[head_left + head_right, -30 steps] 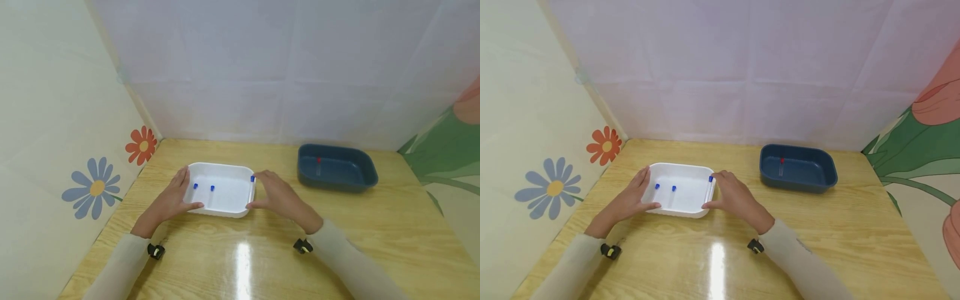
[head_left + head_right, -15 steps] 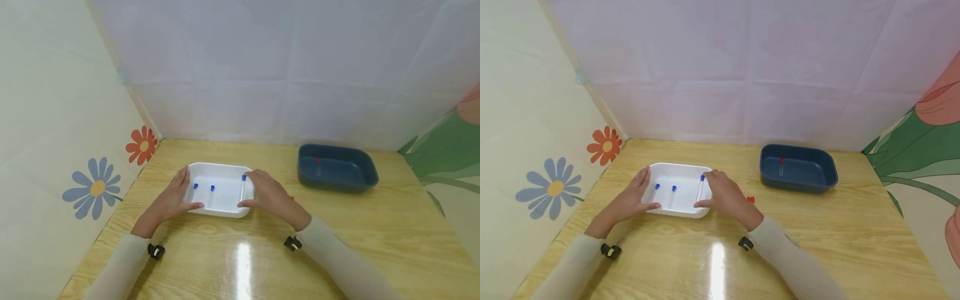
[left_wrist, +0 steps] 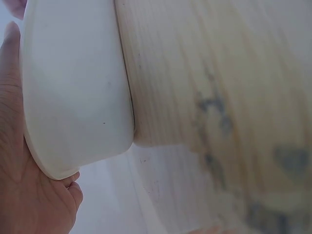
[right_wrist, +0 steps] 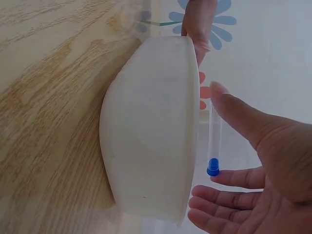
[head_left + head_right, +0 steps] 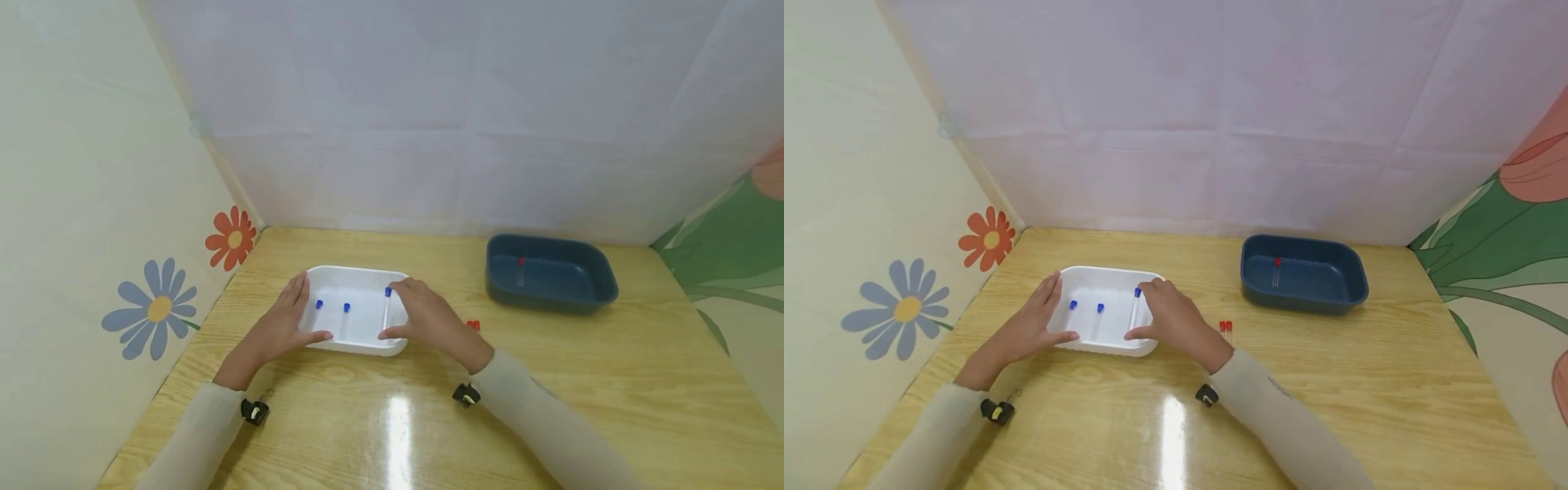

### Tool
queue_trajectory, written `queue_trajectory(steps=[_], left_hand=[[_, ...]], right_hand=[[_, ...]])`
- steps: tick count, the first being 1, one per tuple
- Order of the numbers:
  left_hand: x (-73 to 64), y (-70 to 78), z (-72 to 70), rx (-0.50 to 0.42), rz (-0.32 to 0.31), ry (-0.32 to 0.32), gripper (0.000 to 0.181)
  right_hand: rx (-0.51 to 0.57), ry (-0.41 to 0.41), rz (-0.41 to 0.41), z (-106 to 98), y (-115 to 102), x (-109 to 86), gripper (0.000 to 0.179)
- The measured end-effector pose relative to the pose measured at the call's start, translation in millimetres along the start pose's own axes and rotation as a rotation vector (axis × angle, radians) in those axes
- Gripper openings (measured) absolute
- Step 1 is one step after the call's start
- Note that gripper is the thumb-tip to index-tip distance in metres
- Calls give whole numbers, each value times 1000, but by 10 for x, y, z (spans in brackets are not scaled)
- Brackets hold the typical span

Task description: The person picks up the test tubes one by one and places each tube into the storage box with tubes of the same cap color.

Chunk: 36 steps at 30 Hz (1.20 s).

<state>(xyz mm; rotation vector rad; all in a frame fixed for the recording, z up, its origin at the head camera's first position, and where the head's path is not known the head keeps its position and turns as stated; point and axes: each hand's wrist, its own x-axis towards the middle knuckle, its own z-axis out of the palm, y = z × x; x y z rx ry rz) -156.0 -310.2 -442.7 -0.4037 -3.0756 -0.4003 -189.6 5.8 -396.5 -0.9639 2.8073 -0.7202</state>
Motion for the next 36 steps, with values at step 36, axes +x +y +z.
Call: queue_trajectory(steps=[36], left_hand=[[10, 75, 25, 9, -15, -6, 127]], right_hand=[[-92, -100, -48, 345, -18, 367, 89]])
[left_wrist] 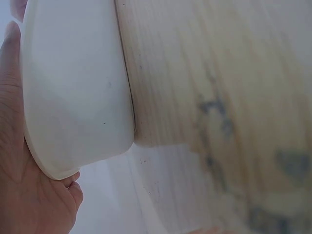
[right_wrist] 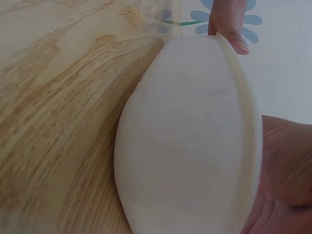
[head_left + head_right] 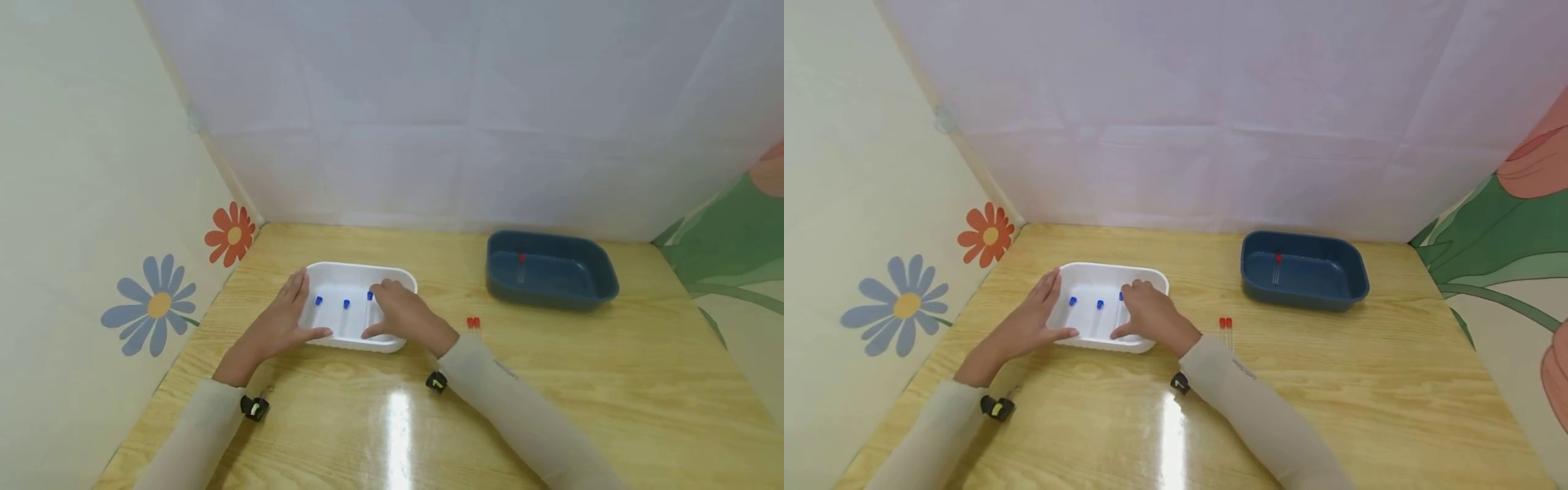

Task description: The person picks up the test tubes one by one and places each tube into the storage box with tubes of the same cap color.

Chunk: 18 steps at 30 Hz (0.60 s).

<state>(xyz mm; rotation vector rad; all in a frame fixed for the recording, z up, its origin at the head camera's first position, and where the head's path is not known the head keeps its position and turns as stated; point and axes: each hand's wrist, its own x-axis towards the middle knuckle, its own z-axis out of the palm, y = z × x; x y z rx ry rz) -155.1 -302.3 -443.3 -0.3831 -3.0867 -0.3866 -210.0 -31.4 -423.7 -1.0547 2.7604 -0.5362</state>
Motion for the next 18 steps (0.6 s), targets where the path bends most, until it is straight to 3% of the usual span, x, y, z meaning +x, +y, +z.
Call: queue_trajectory(steps=[18], left_hand=[[14, 0, 18, -8, 17, -5, 127]], right_hand=[[-114, -43, 28, 132, -30, 91, 73]])
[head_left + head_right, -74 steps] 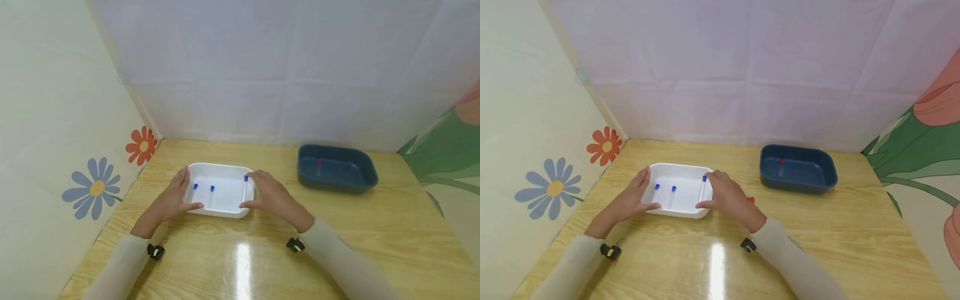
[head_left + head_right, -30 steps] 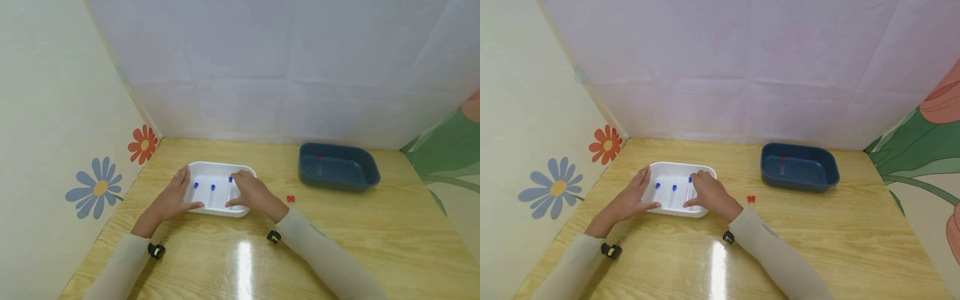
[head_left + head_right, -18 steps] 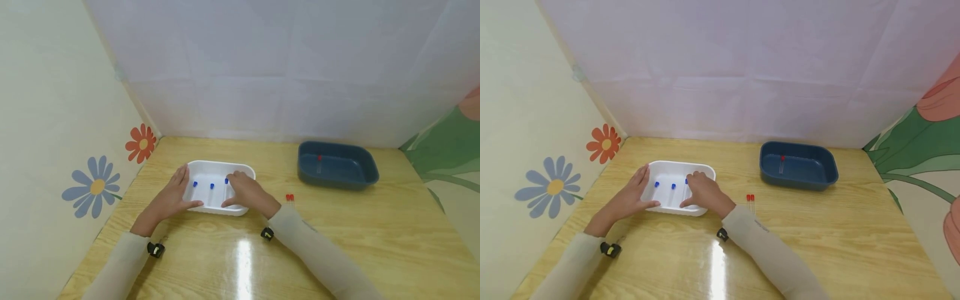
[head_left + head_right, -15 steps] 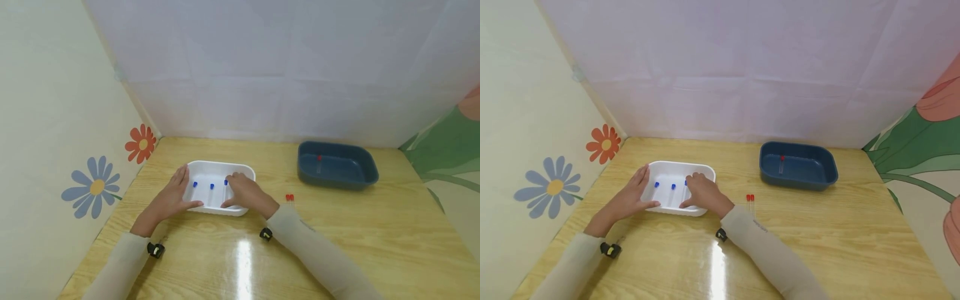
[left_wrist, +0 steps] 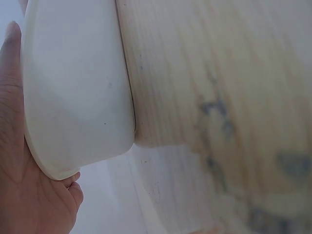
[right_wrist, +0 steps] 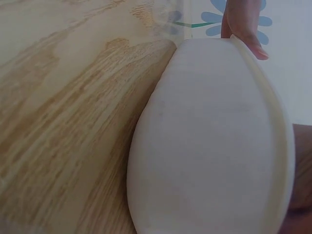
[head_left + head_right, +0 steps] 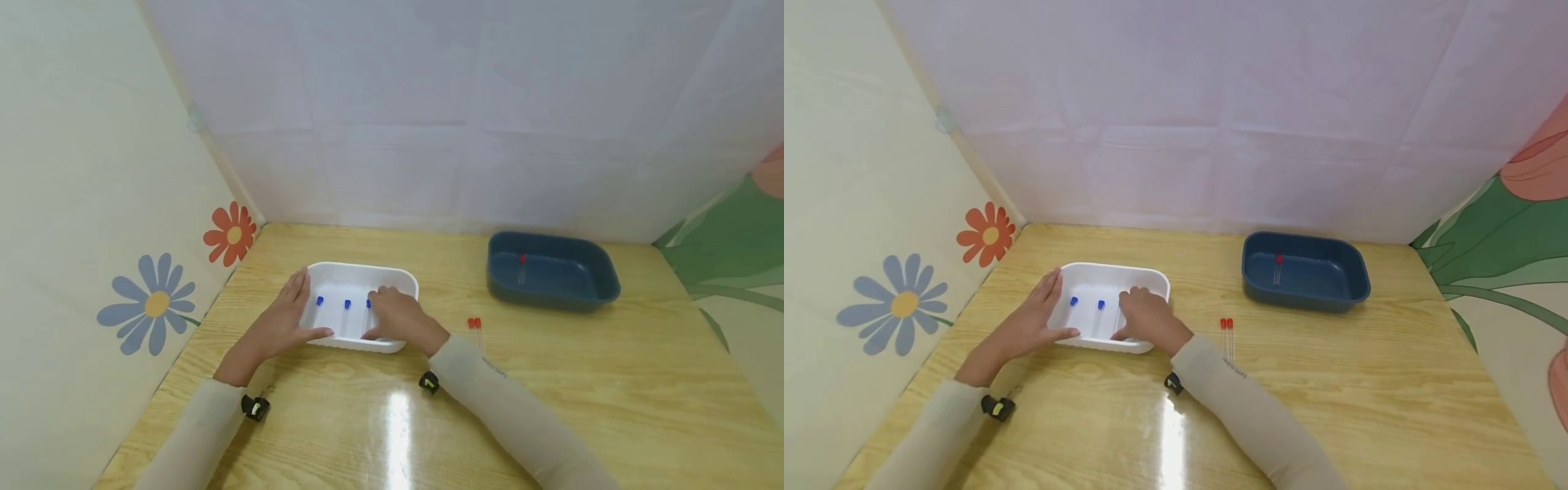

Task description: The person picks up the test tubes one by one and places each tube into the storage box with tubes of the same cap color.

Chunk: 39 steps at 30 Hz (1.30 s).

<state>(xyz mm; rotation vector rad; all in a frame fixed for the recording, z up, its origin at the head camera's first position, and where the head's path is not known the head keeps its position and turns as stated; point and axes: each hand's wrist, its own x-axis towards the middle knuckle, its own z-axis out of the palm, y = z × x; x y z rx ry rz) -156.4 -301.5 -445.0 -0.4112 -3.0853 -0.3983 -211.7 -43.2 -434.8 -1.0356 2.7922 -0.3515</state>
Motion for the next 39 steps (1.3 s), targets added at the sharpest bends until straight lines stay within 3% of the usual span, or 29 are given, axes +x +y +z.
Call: queue_trajectory(steps=[39], left_hand=[[-13, -27, -12, -8, 14, 11, 126]], right_hand=[[-108, -3, 39, 56, -80, 66, 71]])
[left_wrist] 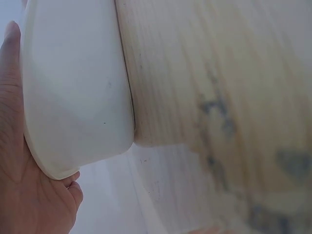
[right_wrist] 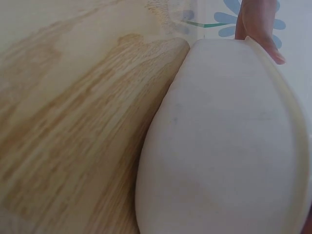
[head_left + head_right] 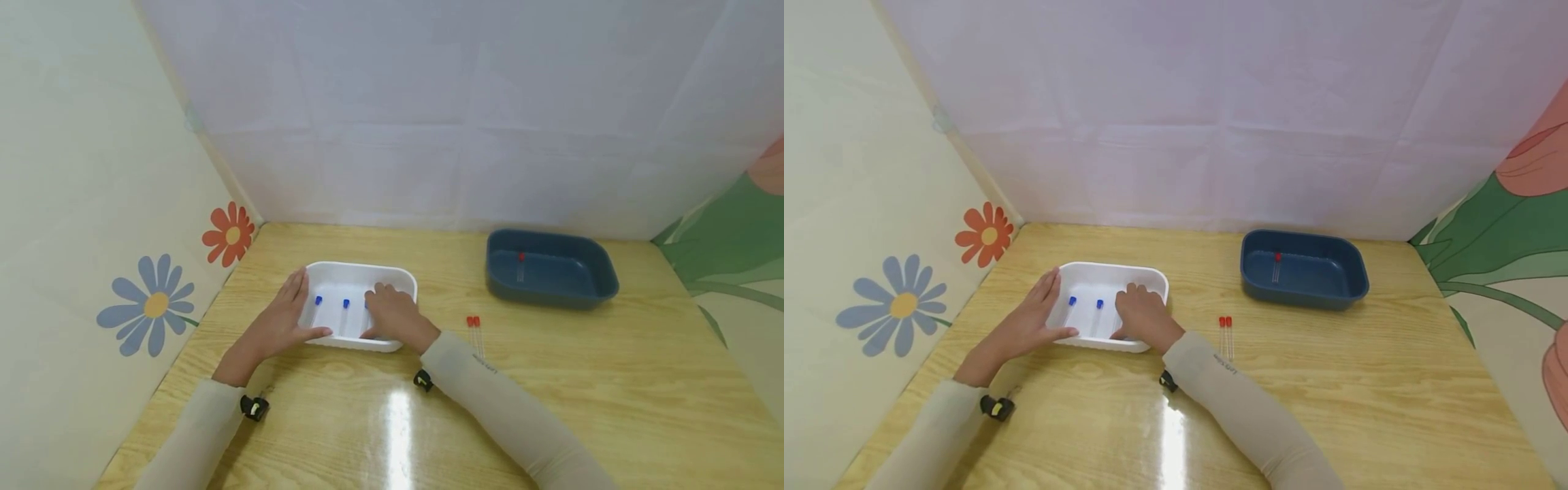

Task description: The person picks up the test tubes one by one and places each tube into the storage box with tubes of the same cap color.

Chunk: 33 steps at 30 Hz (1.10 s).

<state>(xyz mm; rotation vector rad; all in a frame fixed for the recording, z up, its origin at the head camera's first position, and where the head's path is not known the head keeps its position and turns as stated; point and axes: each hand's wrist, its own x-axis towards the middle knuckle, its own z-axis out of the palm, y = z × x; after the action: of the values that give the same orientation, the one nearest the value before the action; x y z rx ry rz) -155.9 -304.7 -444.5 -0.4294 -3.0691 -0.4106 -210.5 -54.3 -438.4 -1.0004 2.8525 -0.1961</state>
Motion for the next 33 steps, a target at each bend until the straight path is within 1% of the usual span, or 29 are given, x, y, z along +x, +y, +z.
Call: queue_trajectory(steps=[4, 9, 13, 19, 23, 33], left_hand=[[0, -12, 5, -1, 0, -2, 126], [1, -16, 2, 2, -4, -8, 126], [1, -16, -5, 3, -4, -11, 126], [-3, -13, -18, 4, -1, -15, 125], [-2, -14, -18, 4, -3, -23, 126], [-2, -13, -31, 7, -3, -18, 125]], right_hand=[[-2, 0, -2, 0, -2, 4, 73], [-3, -14, 4, -11, -11, 8, 80], [20, -24, 5, -50, -23, -5, 82], [38, 25, -25, -104, -21, -61, 77], [41, 60, -39, -139, -12, -108, 78], [46, 98, -21, -227, 33, -223, 83]])
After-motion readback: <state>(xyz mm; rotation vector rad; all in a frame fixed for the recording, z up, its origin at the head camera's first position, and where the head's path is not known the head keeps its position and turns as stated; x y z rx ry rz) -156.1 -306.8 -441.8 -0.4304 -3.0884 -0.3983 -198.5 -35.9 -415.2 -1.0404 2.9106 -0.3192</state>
